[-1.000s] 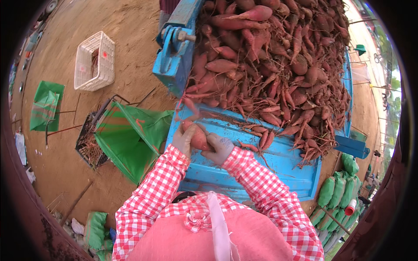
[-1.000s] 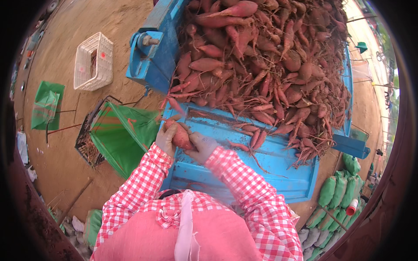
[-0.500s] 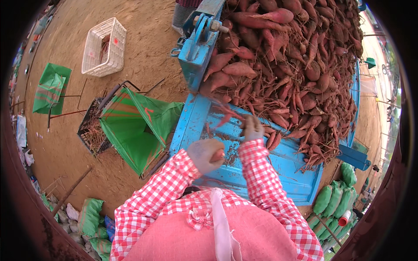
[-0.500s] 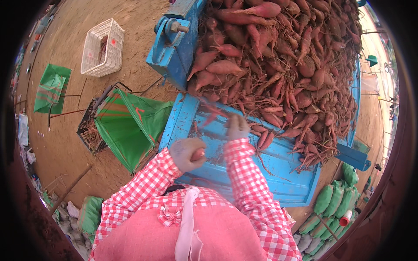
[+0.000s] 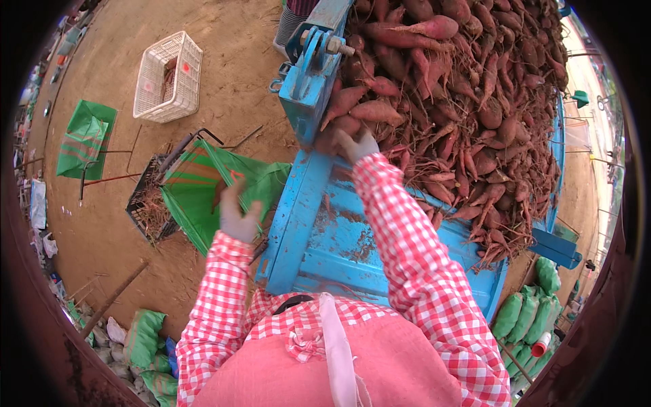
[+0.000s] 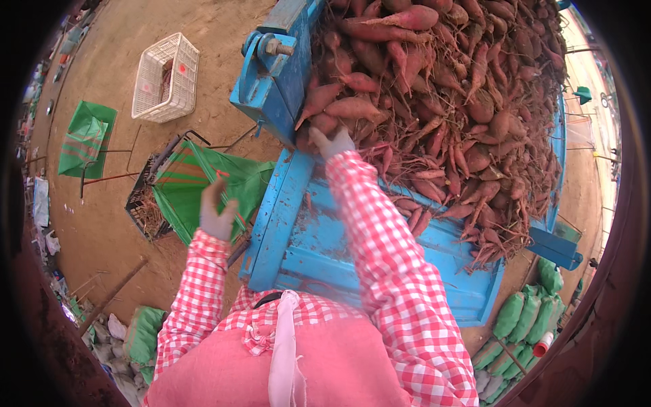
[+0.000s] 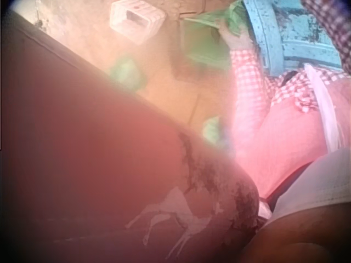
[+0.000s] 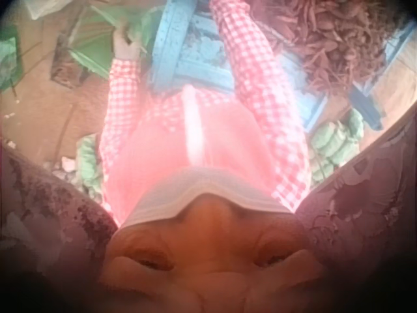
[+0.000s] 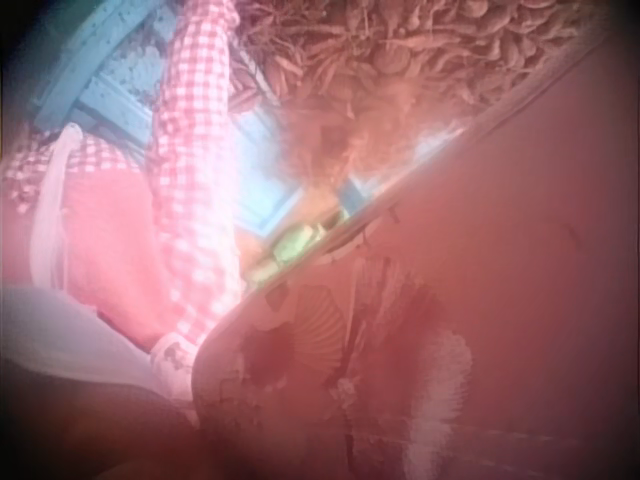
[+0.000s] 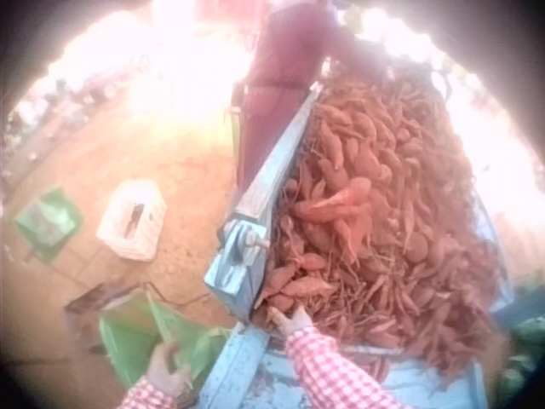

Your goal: The person packs sweet potatoes from a blue bin into a green sack, ties the sack closed, and sets it aside. They then open another sack and continue transferring sweet potatoes by hand, occasionally removing stems and placing them in a nearby crate.

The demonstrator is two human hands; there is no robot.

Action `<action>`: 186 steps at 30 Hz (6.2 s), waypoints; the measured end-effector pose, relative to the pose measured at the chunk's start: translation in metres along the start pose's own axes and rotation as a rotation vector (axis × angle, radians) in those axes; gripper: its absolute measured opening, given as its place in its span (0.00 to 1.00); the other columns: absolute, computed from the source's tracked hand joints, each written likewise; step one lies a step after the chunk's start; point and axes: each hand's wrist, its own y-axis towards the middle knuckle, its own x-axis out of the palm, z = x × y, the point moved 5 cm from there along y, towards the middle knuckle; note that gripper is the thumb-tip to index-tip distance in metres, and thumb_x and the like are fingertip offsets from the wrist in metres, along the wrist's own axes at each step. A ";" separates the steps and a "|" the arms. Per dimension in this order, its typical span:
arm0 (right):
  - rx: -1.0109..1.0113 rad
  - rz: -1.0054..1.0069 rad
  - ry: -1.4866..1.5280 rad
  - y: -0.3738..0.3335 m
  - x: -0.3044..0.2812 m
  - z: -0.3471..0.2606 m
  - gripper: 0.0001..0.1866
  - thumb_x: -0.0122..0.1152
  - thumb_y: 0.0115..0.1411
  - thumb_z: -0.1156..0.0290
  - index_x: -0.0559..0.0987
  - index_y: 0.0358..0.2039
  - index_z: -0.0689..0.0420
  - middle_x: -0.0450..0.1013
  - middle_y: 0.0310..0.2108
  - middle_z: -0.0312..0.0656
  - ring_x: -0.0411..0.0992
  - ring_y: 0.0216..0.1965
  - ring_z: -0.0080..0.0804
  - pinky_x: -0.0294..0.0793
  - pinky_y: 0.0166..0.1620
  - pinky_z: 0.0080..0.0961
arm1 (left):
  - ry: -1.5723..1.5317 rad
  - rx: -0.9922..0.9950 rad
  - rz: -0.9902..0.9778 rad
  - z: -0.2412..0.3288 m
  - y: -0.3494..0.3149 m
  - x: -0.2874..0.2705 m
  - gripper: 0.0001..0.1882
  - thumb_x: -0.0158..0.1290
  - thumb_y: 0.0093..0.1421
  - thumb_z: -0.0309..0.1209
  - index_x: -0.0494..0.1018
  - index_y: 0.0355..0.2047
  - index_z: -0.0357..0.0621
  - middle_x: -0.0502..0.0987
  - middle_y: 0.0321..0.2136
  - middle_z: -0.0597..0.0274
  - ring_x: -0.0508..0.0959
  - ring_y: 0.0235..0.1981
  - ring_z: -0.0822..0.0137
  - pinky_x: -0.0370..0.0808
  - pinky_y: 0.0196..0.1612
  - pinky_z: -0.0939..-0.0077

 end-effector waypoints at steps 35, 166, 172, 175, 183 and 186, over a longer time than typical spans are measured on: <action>-0.440 0.193 -0.437 -0.022 -0.058 0.006 0.25 0.51 0.51 0.83 0.74 0.52 0.54 0.72 0.48 0.47 0.70 0.51 0.50 0.70 0.54 0.39 | -1.055 -1.044 -0.542 -0.038 -0.067 0.160 0.29 0.52 0.62 0.46 0.65 0.58 0.44 0.76 0.40 0.56 0.78 0.35 0.61 0.77 0.38 0.64; 0.061 0.236 -0.266 -0.075 -0.148 0.099 0.39 0.70 0.43 0.61 0.69 0.56 0.62 0.73 0.48 0.56 0.72 0.50 0.51 0.73 0.52 0.41 | -0.460 -0.485 -0.883 -0.015 -0.112 0.154 0.24 0.54 0.60 0.26 0.68 0.57 0.42 0.74 0.44 0.62 0.72 0.43 0.72 0.71 0.50 0.73; 0.358 -0.250 0.894 -0.191 -0.104 0.075 0.35 0.63 0.54 0.63 0.66 0.59 0.67 0.71 0.53 0.52 0.70 0.55 0.45 0.71 0.55 0.37 | -0.863 -0.643 -0.859 0.019 -0.102 0.145 0.38 0.60 0.59 0.42 0.57 0.65 0.44 0.67 0.59 0.55 0.69 0.59 0.61 0.65 0.62 0.63; 0.108 -0.435 0.762 -0.237 -0.047 0.038 0.32 0.60 0.59 0.63 0.65 0.60 0.67 0.69 0.55 0.51 0.68 0.57 0.42 0.70 0.57 0.36 | -1.544 -0.782 -0.849 0.050 -0.110 0.146 0.40 0.60 0.58 0.44 0.56 0.65 0.45 0.64 0.62 0.56 0.69 0.58 0.56 0.64 0.63 0.55; 0.221 -0.309 0.193 -0.208 -0.022 0.033 0.23 0.62 0.57 0.69 0.73 0.53 0.63 0.73 0.47 0.48 0.74 0.45 0.33 0.77 0.43 0.30 | -1.675 -0.993 -0.178 -0.072 -0.109 0.011 0.32 0.49 0.63 0.51 0.64 0.59 0.41 0.73 0.51 0.46 0.75 0.49 0.45 0.74 0.52 0.48; -0.065 -0.275 -0.426 -0.195 -0.024 0.047 0.27 0.65 0.52 0.64 0.74 0.53 0.59 0.70 0.52 0.51 0.72 0.50 0.42 0.76 0.48 0.38 | -1.493 -0.988 0.243 -0.120 -0.107 -0.032 0.34 0.46 0.64 0.53 0.60 0.61 0.42 0.70 0.53 0.44 0.74 0.50 0.45 0.76 0.49 0.48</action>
